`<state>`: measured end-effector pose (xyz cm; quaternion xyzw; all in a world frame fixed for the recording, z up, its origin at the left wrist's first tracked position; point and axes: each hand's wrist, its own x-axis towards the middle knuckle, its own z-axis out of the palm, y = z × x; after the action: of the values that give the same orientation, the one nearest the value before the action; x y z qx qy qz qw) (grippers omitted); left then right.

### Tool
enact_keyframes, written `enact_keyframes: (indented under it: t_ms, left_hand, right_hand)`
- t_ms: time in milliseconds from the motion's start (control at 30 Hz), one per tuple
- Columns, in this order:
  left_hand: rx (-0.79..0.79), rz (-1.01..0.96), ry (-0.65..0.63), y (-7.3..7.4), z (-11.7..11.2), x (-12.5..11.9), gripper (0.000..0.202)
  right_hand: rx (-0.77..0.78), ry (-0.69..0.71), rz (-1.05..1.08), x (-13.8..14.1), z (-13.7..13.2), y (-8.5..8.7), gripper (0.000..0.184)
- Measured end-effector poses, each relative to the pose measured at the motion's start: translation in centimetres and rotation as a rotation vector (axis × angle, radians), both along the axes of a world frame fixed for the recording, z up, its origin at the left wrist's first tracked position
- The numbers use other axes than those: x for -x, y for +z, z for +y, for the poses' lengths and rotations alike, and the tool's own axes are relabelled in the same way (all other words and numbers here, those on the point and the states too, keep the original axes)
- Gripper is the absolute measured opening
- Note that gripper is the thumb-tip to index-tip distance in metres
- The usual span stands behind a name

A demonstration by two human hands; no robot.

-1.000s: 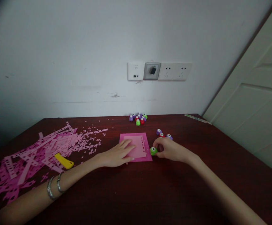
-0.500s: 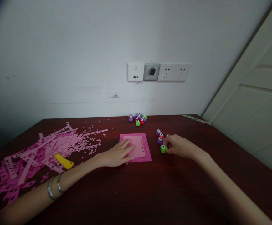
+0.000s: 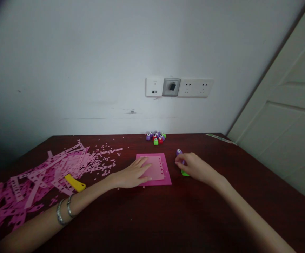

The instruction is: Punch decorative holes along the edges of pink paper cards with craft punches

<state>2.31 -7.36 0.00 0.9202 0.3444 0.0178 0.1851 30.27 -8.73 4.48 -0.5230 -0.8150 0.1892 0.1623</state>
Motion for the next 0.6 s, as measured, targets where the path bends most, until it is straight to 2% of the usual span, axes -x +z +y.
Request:
enact_keyframes:
  t_ms: [67,167,333,467,600]
  left_hand:
    - [-0.012,-0.003,0.001,0.0,0.1,0.0,0.070]
    - [-0.005,-0.001,0.009,0.2,0.1,0.0,0.070]
    - [-0.004,-0.022,0.010,0.8,0.2,0.2,0.068]
    - [-0.013,-0.046,0.010,1.0,0.4,0.4,0.062]
    - [-0.054,-0.103,0.054,0.3,1.0,0.6,0.051]
  right_hand:
    - [-0.003,0.017,0.001,1.6,0.2,-0.5,0.022]
    - [-0.009,0.038,0.008,3.7,1.1,-2.2,0.025]
    - [-0.131,-0.126,0.134,6.2,3.7,-5.2,0.021]
    - [-0.175,-0.181,0.243,6.6,5.0,-6.6,0.026]
    - [-0.181,-0.181,0.263,5.9,5.3,-7.7,0.027]
